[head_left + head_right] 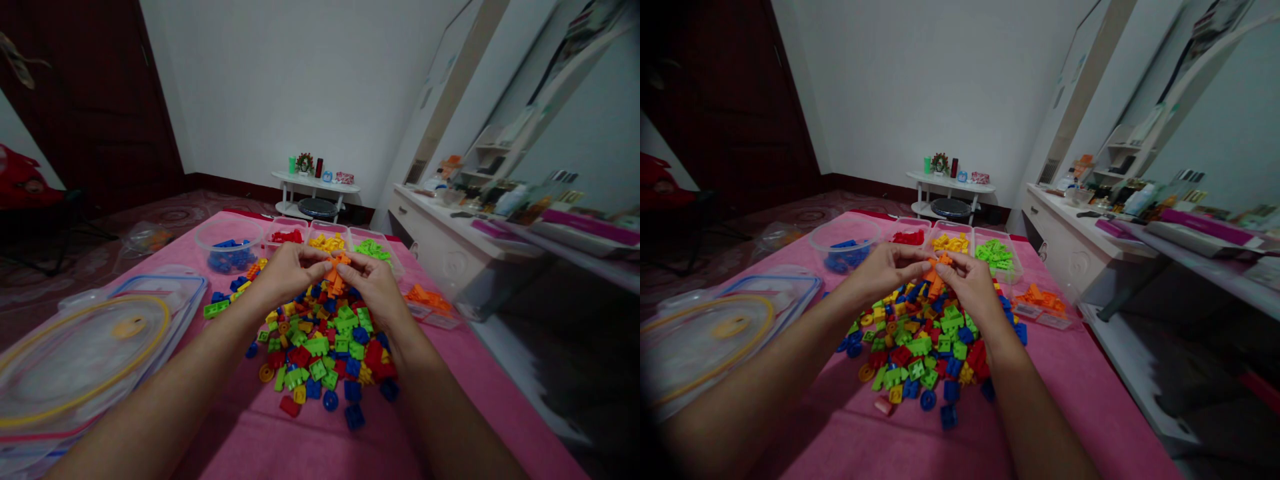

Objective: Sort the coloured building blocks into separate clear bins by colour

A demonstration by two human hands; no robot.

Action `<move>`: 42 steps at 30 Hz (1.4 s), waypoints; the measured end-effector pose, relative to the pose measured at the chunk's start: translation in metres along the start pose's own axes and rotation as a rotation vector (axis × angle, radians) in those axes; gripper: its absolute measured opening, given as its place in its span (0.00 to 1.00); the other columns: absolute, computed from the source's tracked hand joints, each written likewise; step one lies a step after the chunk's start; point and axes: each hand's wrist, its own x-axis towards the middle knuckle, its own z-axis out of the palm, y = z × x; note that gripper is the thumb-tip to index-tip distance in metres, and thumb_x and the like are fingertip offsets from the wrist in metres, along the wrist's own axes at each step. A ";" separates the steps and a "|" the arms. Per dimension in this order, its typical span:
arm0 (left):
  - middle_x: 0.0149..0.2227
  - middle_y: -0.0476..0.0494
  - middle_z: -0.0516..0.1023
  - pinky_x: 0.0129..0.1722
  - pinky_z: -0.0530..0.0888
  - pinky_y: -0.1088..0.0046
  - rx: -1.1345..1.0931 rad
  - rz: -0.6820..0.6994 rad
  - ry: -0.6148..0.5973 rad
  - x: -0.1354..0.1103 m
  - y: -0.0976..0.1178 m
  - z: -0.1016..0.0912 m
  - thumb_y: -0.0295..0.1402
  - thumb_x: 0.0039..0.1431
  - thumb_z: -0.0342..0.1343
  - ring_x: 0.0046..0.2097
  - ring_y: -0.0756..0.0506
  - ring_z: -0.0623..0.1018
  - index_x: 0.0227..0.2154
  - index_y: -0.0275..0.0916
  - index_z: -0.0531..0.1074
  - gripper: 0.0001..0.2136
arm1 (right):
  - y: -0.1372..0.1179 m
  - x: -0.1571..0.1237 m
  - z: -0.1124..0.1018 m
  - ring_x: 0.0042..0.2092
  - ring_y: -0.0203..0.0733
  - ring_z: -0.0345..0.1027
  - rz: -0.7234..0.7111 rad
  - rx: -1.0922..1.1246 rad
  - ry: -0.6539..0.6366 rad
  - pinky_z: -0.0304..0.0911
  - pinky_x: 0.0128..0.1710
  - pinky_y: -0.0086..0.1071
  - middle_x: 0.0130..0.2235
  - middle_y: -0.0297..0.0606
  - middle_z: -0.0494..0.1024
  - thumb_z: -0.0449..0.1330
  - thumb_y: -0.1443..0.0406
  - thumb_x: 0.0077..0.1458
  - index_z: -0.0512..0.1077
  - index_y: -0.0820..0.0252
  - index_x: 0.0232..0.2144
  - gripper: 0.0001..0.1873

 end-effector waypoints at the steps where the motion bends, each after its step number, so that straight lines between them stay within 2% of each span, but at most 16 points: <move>1: 0.31 0.43 0.80 0.31 0.69 0.75 -0.009 -0.008 -0.001 0.000 0.001 0.000 0.39 0.50 0.59 0.30 0.49 0.75 0.35 0.34 0.79 0.14 | 0.000 0.000 0.001 0.39 0.43 0.72 0.004 0.007 0.000 0.67 0.37 0.34 0.40 0.37 0.79 0.66 0.57 0.44 0.77 0.58 0.39 0.18; 7: 0.23 0.46 0.76 0.26 0.67 0.76 -0.091 -0.100 0.051 -0.004 0.014 0.001 0.37 0.46 0.62 0.24 0.52 0.70 0.32 0.32 0.78 0.13 | -0.003 -0.002 0.002 0.37 0.42 0.72 0.022 0.041 0.000 0.66 0.34 0.32 0.39 0.37 0.79 0.65 0.57 0.45 0.77 0.59 0.41 0.19; 12: 0.18 0.50 0.71 0.25 0.66 0.77 -0.187 -0.185 0.086 -0.005 0.024 0.000 0.35 0.45 0.62 0.21 0.53 0.68 0.30 0.31 0.78 0.12 | -0.005 -0.002 0.002 0.36 0.42 0.72 0.034 0.109 0.025 0.66 0.33 0.32 0.41 0.39 0.79 0.66 0.56 0.44 0.76 0.59 0.40 0.20; 19: 0.19 0.50 0.71 0.25 0.66 0.77 -0.204 -0.173 0.075 -0.005 0.021 0.002 0.35 0.44 0.63 0.22 0.54 0.68 0.28 0.31 0.77 0.11 | -0.005 -0.002 0.005 0.37 0.43 0.72 -0.004 0.070 0.120 0.67 0.35 0.33 0.38 0.40 0.79 0.67 0.57 0.43 0.76 0.61 0.38 0.20; 24: 0.18 0.50 0.70 0.26 0.66 0.77 -0.175 -0.156 0.037 -0.006 0.017 0.001 0.36 0.46 0.62 0.22 0.53 0.68 0.26 0.32 0.77 0.10 | -0.003 -0.002 0.005 0.38 0.44 0.72 0.008 0.068 0.100 0.67 0.37 0.35 0.38 0.39 0.80 0.68 0.57 0.40 0.76 0.60 0.37 0.20; 30: 0.19 0.49 0.71 0.25 0.66 0.77 -0.160 -0.120 0.038 -0.005 0.018 0.001 0.35 0.44 0.63 0.23 0.54 0.68 0.24 0.32 0.76 0.09 | -0.002 -0.002 0.006 0.35 0.41 0.71 0.023 0.078 0.126 0.66 0.33 0.33 0.37 0.40 0.79 0.67 0.56 0.42 0.76 0.62 0.37 0.21; 34: 0.18 0.50 0.70 0.25 0.67 0.77 -0.221 -0.163 0.034 -0.006 0.020 -0.001 0.36 0.43 0.64 0.22 0.54 0.68 0.24 0.32 0.76 0.10 | -0.004 -0.003 0.007 0.35 0.42 0.71 0.037 0.107 0.095 0.66 0.32 0.32 0.38 0.40 0.79 0.67 0.55 0.42 0.76 0.61 0.39 0.22; 37: 0.21 0.48 0.72 0.28 0.70 0.75 -0.358 -0.163 0.005 -0.006 0.021 -0.007 0.37 0.43 0.64 0.24 0.53 0.70 0.25 0.32 0.75 0.11 | -0.010 -0.005 0.006 0.38 0.43 0.72 0.018 0.176 0.028 0.67 0.32 0.32 0.42 0.40 0.79 0.66 0.54 0.45 0.76 0.58 0.41 0.22; 42: 0.26 0.45 0.74 0.31 0.72 0.74 -0.555 -0.150 0.036 -0.003 0.016 -0.021 0.36 0.44 0.63 0.27 0.52 0.72 0.26 0.32 0.73 0.11 | -0.024 -0.011 0.004 0.44 0.46 0.71 -0.023 0.194 -0.052 0.68 0.40 0.36 0.45 0.39 0.77 0.64 0.53 0.48 0.74 0.52 0.46 0.23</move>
